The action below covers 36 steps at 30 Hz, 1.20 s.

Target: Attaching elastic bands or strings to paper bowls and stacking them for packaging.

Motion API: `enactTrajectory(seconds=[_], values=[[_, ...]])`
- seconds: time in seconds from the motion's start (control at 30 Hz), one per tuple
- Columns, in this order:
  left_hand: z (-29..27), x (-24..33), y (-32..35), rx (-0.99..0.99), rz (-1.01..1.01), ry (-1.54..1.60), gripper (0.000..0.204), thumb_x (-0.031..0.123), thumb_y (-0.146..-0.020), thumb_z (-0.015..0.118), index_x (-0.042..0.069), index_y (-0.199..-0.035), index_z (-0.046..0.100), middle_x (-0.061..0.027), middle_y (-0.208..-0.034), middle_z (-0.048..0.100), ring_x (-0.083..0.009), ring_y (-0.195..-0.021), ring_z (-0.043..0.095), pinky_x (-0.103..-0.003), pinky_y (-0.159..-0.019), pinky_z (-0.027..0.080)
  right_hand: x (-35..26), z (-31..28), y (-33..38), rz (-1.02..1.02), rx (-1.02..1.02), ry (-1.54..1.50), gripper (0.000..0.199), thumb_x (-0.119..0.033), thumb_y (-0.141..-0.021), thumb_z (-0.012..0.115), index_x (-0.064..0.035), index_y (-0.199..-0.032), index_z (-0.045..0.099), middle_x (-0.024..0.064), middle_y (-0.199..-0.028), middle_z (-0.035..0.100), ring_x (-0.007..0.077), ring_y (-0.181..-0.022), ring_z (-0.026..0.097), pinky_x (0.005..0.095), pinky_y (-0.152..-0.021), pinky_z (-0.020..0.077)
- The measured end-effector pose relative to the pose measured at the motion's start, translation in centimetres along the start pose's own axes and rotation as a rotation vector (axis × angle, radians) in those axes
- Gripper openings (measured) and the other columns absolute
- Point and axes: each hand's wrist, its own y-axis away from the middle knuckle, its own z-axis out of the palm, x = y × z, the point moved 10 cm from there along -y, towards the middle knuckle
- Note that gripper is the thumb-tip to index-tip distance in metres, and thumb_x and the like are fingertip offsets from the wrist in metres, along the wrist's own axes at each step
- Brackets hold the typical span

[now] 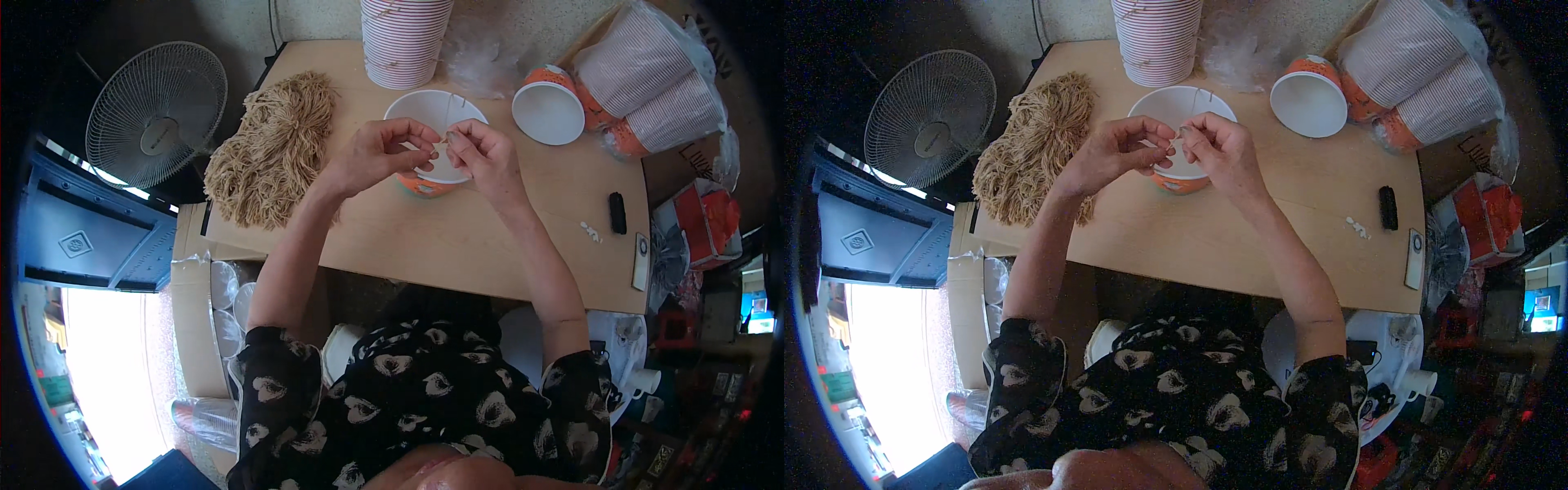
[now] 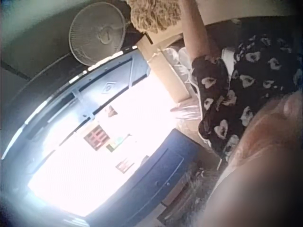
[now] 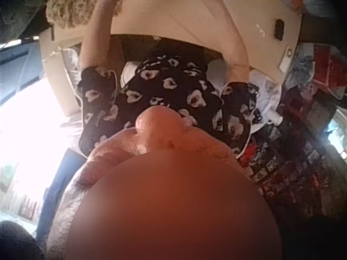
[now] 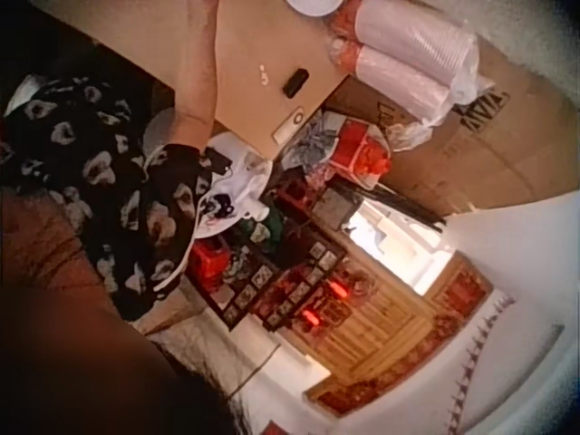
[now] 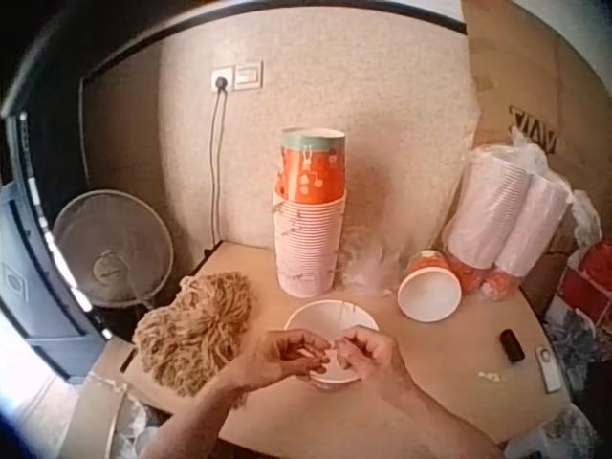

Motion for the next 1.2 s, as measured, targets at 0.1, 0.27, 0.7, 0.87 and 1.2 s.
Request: enactTrajectory(seconds=[0.1, 0.27, 0.7, 0.87, 1.2], values=[[-0.2, 0.4, 0.4, 0.053, 0.078, -0.014, 0.029, 0.001, -0.092, 0.066, -0.001, -0.121, 0.062, -0.0055, -0.102, 0.07, -0.0133, -0.092, 0.071, -0.025, -0.078, 0.058, 0.1, 0.3, 0.1, 0.098, 0.007, -0.037, 0.017, -0.016, -0.101, 0.058, 0.0003, -0.1, 0.064, -0.0014, -0.071, 0.057, 0.0027, -0.062, 0.049, 0.0188, -0.052, 0.0351], [-0.4, 1.8, 1.5, 0.224, 0.173, -0.208, 0.032, -0.001, -0.091, 0.066, 0.001, -0.123, 0.063, -0.0079, -0.099, 0.073, -0.012, -0.089, 0.071, -0.025, -0.075, 0.058, 1.1, 0.4, -0.1, 0.174, 0.035, -0.072, 0.017, -0.015, -0.1, 0.06, 0.0013, -0.101, 0.065, -0.0011, -0.071, 0.057, 0.0018, -0.06, 0.047, 0.0178, -0.048, 0.029], [-0.5, 0.9, 1.8, 0.152, 0.07, -0.277, 0.018, 0.007, -0.096, 0.063, -0.006, -0.106, 0.068, -0.0091, -0.09, 0.074, -0.0128, -0.09, 0.071, -0.026, -0.077, 0.058, 0.3, 1.0, 0.2, 0.123, -0.071, -0.142, 0.018, -0.014, -0.101, 0.056, 0.0012, -0.096, 0.064, 0.0015, -0.072, 0.061, 0.0038, -0.06, 0.05, 0.0193, -0.051, 0.035], [-0.5, 0.6, 1.8, 0.134, 0.069, -0.145, 0.016, 0.008, -0.096, 0.064, -0.005, -0.104, 0.069, -0.0071, -0.091, 0.073, -0.0094, -0.086, 0.069, -0.024, -0.077, 0.056, 0.7, 1.1, 0.3, 0.143, -0.124, -0.152, 0.02, -0.017, -0.101, 0.055, 0.0, -0.095, 0.063, 0.0012, -0.072, 0.062, 0.0035, -0.06, 0.049, 0.0193, -0.05, 0.0342], [-0.4, 0.5, 2.0, 0.135, 0.07, -0.238, 0.016, 0.008, -0.094, 0.069, -0.004, -0.104, 0.069, -0.0052, -0.092, 0.073, -0.0076, -0.085, 0.067, -0.023, -0.076, 0.054, 0.9, 0.9, 0.1, 0.181, -0.087, -0.148, 0.019, -0.017, -0.1, 0.058, -0.0008, -0.093, 0.064, -0.001, -0.069, 0.058, 0.0031, -0.058, 0.046, 0.0196, -0.049, 0.0327]])
